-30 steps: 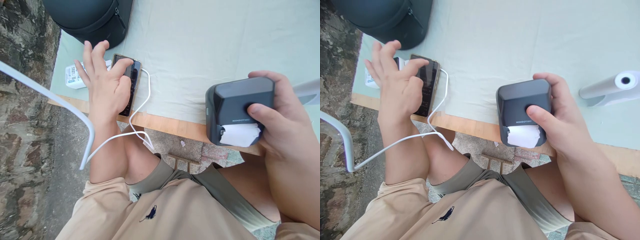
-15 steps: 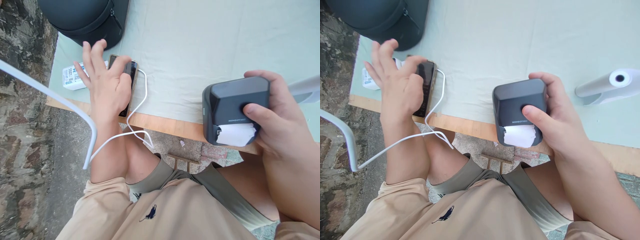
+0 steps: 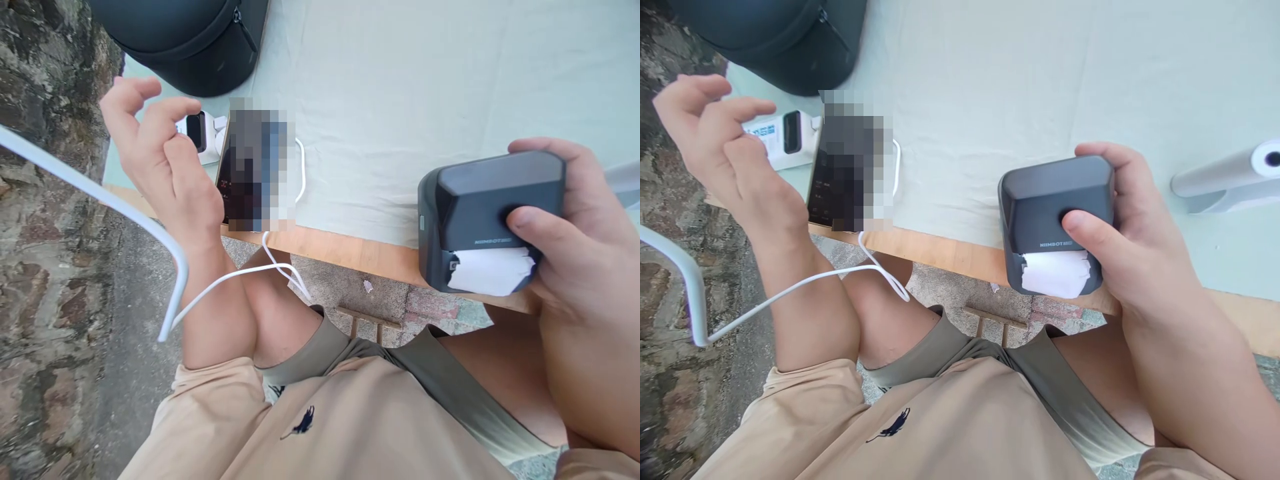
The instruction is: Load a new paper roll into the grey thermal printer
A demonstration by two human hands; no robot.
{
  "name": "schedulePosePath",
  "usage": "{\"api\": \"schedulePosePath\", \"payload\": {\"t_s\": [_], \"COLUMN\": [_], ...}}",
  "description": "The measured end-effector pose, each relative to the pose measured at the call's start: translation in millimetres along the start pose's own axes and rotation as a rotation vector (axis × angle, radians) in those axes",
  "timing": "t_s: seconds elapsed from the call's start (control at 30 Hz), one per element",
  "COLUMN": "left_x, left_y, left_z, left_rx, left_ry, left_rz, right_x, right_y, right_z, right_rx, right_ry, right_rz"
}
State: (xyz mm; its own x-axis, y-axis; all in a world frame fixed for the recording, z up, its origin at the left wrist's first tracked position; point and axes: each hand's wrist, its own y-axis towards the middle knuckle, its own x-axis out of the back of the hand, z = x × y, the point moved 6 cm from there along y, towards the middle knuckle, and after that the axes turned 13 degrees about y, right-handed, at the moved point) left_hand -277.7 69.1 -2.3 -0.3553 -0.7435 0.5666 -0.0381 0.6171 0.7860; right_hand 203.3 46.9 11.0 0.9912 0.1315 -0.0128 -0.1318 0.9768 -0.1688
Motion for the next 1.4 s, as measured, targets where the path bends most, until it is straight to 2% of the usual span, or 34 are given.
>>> {"api": "schedulePosePath", "payload": {"t_s": [0.23, 0.43, 0.57, 0.67, 0.8, 0.87, 1.0, 1.1, 1.17, 1.27, 1.4], "left_x": [12.4, 21.0, 17.0, 9.9, 5.2, 5.4, 1.7, -1.6, -2.2, 5.9, 26.1], "left_y": [-7.2, -10.3, -14.0, -19.1, -26.1, -29.1, -37.0, -42.6, -44.8, -40.0, -26.1], "left_z": [10.0, -0.7, 2.0, 12.3, 30.1, 37.3, 44.6, 46.5, 41.4, 17.5, -12.4], "left_rx": [0.096, 0.096, 0.167, 0.209, 0.196, 0.168, 0.108, 0.162, 0.22, 0.163, 0.024], "left_ry": [0.001, 0.008, -0.027, -0.073, -0.136, -0.161, -0.17, -0.124, -0.106, -0.128, -0.182], "left_rz": [0.022, -0.014, 0.053, 0.113, 0.158, 0.222, 0.496, 0.621, 0.645, 0.537, 0.233], "right_x": [0.9, 3.1, 2.4, 2.2, 1.7, 1.5, 1.7, 0.1, -0.1, 0.0, 0.4], "right_y": [0.2, 1.3, 1.9, 0.9, 0.6, 1.0, 0.6, -0.3, -0.2, 0.8, 1.9], "right_z": [-0.8, -0.8, -0.7, -1.3, -1.0, -1.0, -0.6, 0.6, 0.7, 0.2, 0.1], "right_rx": [-0.03, -0.007, 0.005, -0.016, -0.013, -0.015, -0.029, -0.024, -0.021, -0.015, -0.007], "right_ry": [0.031, 0.021, -0.005, -0.004, -0.029, -0.035, 0.003, 0.003, 0.001, 0.009, 0.002], "right_rz": [-0.026, -0.045, -0.033, -0.033, -0.012, -0.011, -0.045, -0.041, -0.042, -0.037, -0.033]}}
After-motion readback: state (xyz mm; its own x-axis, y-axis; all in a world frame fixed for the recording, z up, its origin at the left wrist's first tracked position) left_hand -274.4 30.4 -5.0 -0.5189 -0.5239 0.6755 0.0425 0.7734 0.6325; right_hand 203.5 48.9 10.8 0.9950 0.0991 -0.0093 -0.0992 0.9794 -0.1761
